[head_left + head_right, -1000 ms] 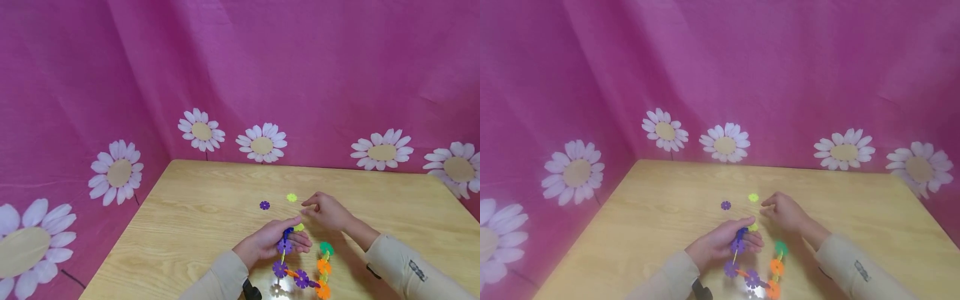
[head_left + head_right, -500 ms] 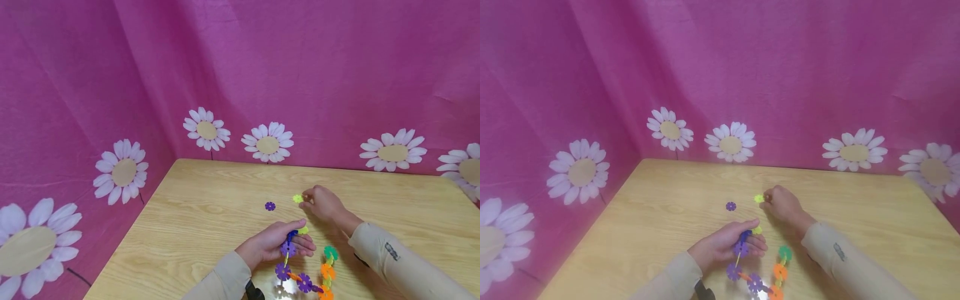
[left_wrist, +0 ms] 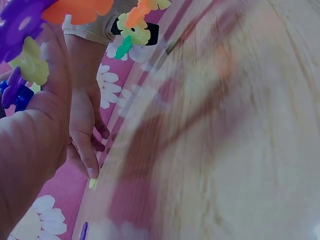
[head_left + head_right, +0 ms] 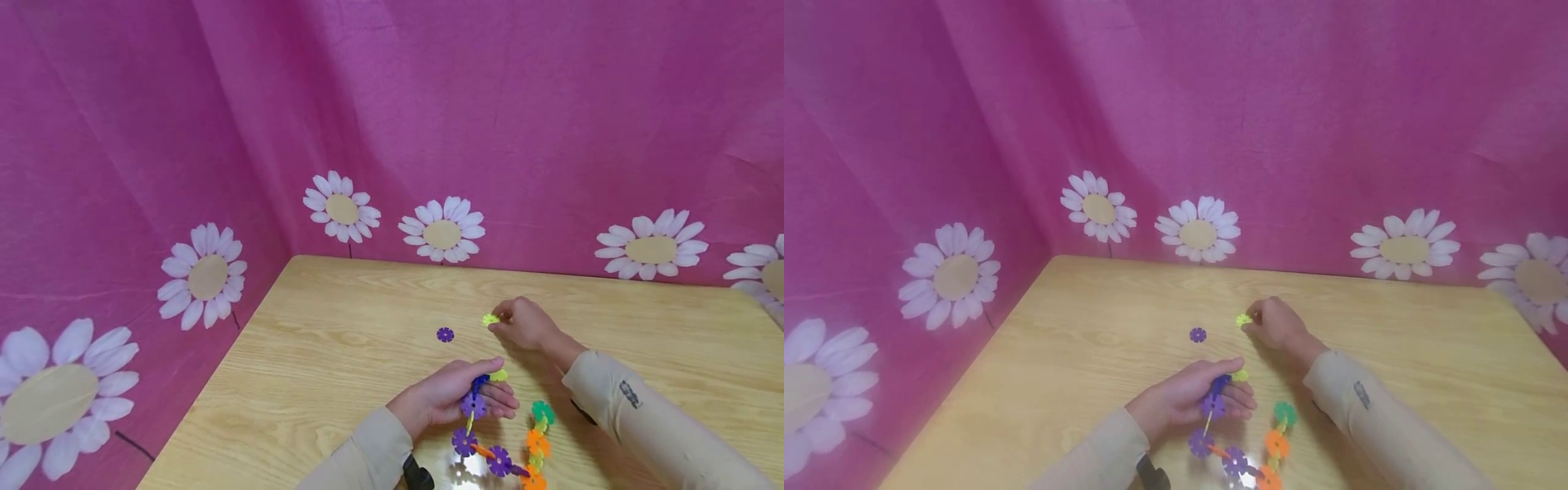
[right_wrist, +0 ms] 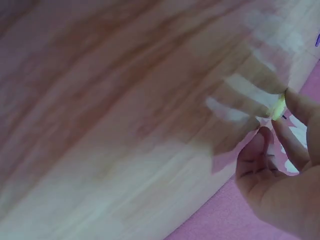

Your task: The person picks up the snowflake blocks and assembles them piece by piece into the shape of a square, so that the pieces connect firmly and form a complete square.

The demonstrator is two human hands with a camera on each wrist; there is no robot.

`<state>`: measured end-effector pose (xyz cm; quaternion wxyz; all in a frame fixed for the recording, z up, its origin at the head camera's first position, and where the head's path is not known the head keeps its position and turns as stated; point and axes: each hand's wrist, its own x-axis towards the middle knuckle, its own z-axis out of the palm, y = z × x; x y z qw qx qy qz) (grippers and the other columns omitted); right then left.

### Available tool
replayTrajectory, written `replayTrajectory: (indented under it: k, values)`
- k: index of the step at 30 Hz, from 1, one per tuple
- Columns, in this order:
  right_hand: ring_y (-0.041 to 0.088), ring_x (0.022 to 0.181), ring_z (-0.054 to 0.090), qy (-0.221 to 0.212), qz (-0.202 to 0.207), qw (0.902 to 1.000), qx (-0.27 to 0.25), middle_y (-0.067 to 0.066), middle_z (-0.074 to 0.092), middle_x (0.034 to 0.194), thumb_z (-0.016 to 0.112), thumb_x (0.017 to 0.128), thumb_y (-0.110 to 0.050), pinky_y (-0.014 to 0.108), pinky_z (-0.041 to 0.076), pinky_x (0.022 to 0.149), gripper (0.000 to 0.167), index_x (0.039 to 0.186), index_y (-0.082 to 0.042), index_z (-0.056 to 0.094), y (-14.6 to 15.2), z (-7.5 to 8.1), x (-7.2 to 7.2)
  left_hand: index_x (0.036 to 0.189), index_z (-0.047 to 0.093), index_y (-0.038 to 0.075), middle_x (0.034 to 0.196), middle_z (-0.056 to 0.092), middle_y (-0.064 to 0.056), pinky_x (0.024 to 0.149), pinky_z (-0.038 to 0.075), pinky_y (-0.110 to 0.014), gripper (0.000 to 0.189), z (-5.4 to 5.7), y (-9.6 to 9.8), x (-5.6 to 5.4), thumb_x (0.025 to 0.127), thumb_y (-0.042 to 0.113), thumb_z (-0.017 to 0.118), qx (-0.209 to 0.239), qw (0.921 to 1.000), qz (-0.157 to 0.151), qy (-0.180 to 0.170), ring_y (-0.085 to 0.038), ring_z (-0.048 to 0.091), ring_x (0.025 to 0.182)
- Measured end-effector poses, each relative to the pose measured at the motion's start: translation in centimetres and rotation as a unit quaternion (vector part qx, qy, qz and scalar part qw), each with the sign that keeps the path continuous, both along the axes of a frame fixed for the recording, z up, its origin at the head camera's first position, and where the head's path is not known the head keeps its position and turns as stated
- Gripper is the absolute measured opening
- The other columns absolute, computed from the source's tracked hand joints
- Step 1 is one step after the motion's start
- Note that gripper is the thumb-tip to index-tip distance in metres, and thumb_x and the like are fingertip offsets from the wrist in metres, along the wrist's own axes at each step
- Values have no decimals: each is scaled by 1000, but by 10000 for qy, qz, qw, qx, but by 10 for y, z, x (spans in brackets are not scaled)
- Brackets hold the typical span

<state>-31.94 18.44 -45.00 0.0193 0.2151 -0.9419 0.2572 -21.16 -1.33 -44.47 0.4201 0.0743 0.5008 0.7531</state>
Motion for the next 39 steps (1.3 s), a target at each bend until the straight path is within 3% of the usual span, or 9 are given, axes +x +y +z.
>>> replayTrajectory:
  k: [5, 12, 17, 20, 32, 39]
  values:
    - [26, 83, 66, -100, -325, 9991, -249, 13, 70, 90, 78, 85, -15, 42, 56, 76, 27, 103, 2, 67, -2, -4, 1, 92, 65, 2, 81, 75, -4, 69, 60, -19, 44, 0, 0, -1, 100, 45, 56, 53, 10000, 22, -21, -14, 74, 75]
    - [22, 81, 70, -53, -474, 9960, -755, 12, 75, 88, 73, 88, -9, 37, 58, 73, 16, 100, 1, 71, -4, 0, 7, 91, 65, 3, 80, 75, -2, 70, 60, -19, 42, -1, -3, -2, 102, 43, 54, 44, 9997, 206, -107, -13, 74, 74]
    - [15, 73, 71, -817, -551, 9820, -1609, 14, 75, 86, 73, 89, -11, 24, 56, 64, 19, 101, 5, 72, -2, 10, 19, 91, 65, 3, 80, 74, -2, 69, 59, -18, 41, 0, -2, -1, 101, 42, 55, 58, 9997, 214, -79, -13, 74, 73]
    - [18, 73, 73, -1204, -530, 9704, -2026, 16, 75, 86, 73, 90, -10, 24, 59, 64, 23, 104, 8, 70, 0, 15, 26, 91, 65, 3, 80, 75, -2, 69, 60, -18, 41, 0, 0, -2, 101, 42, 56, 79, 9996, 235, -95, -13, 74, 73]
    - [26, 82, 74, -1840, -200, 9504, -2498, 16, 74, 93, 71, 92, -10, 35, 63, 75, 28, 110, 11, 67, 14, 32, 59, 96, 65, 2, 81, 75, -2, 69, 60, -19, 45, -4, 1, -4, 101, 45, 55, 35, 9997, 232, -118, -14, 75, 74]
    - [28, 86, 74, -2042, -280, 9421, -2647, 17, 74, 98, 68, 95, -12, 36, 62, 78, 31, 114, 12, 65, 22, 43, 85, 118, 60, -13, 81, 75, -2, 69, 60, -20, 64, -5, 3, -3, 100, 48, 55, 25, 9996, 268, -102, -14, 75, 74]
